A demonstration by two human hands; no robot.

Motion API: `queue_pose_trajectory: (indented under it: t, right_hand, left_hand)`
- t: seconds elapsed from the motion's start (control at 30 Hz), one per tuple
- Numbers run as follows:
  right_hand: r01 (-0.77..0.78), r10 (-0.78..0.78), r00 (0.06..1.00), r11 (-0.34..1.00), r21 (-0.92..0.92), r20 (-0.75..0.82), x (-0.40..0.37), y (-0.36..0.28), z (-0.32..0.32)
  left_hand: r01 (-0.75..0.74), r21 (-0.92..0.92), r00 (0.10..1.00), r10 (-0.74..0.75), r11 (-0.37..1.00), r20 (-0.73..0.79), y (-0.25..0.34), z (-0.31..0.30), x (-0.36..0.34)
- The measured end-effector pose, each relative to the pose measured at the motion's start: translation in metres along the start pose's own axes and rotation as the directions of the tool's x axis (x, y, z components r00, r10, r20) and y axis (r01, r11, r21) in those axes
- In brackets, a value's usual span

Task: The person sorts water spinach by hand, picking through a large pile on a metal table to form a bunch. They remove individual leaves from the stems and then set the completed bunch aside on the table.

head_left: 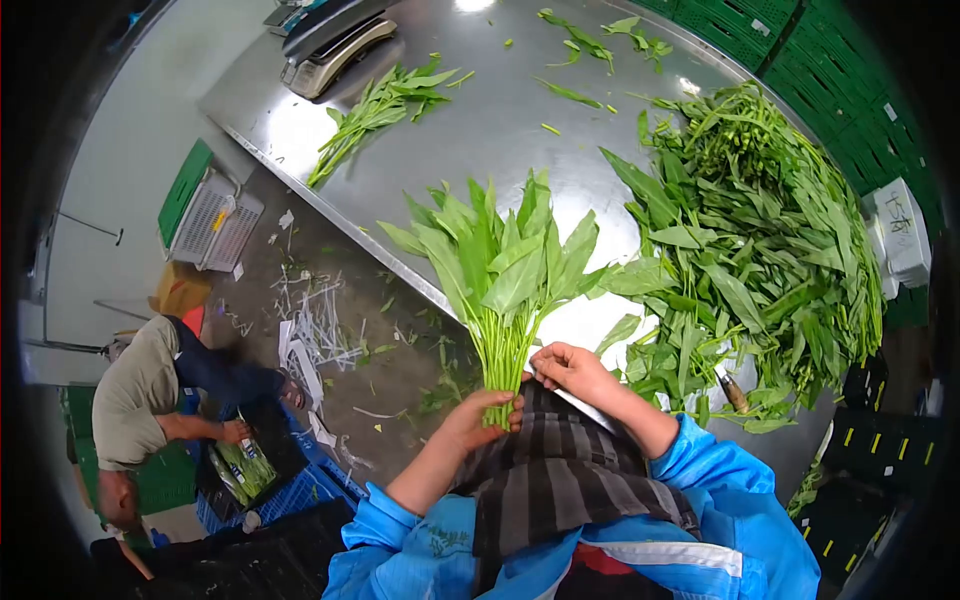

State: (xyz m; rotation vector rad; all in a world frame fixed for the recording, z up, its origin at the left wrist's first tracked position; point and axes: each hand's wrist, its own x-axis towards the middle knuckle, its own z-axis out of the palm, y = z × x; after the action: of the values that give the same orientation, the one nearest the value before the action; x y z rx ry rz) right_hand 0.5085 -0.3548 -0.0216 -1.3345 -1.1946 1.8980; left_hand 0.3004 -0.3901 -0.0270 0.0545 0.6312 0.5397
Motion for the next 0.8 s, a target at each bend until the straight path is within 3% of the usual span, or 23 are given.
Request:
queue_pose_trajectory:
  t: [0.1, 0.2, 0.27, 0.33, 0.4, 0.47, 0.57, 0.73, 0.8]
  right_hand:
    - [-0.08, 0.079, 0.996, 0.996, 0.025, 0.039, 0.003, 0.0, -0.004]
    - [-0.143, 0.141, 0.988, 0.989, 0.034, 0.068, 0.006, -0.004, -0.007]
    - [-0.169, 0.165, 0.982, 0.985, 0.035, 0.097, 0.01, -0.008, -0.008]
    - [-0.256, 0.253, 0.965, 0.966, 0.041, 0.071, 0.017, -0.017, -0.005]
    - [-0.249, 0.241, 0.967, 0.963, 0.101, 0.082, 0.031, -0.021, 0.0]
    - [-0.256, 0.25, 0.965, 0.963, 0.089, 0.075, 0.048, -0.048, 0.012]
    - [-0.235, 0.229, 0.971, 0.967, 0.102, 0.064, 0.086, -0.075, 0.031]
    - [-0.217, 0.216, 0.976, 0.973, 0.073, 0.025, 0.154, -0.124, 0.057]
    - [-0.208, 0.207, 0.978, 0.976, 0.064, 0.024, 0.179, -0.127, 0.064]
  left_hand:
    - [0.049, -0.017, 0.997, -0.05, 0.999, -0.052, 0.004, 0.002, -0.003]
    - [0.117, 0.019, 0.993, -0.117, 0.993, -0.007, 0.018, -0.001, -0.007]
    - [0.123, 0.153, 0.992, -0.125, 0.981, 0.008, 0.053, 0.007, -0.012]
    - [0.098, 0.307, 0.99, -0.125, 0.947, 0.068, 0.106, 0.025, -0.021]
    - [0.017, 0.499, 1.0, -0.022, 0.866, 0.003, 0.179, 0.046, -0.024]
    - [-0.185, 0.635, 0.982, 0.119, 0.75, 0.145, 0.26, 0.081, -0.029]
    - [-0.265, 0.766, 0.963, 0.192, 0.586, 0.187, 0.383, 0.105, -0.036]
    - [-0.299, 0.822, 0.934, 0.324, 0.484, 0.149, 0.544, 0.101, -0.041]
    - [-0.313, 0.792, 0.928, 0.347, 0.525, 0.137, 0.586, 0.085, -0.036]
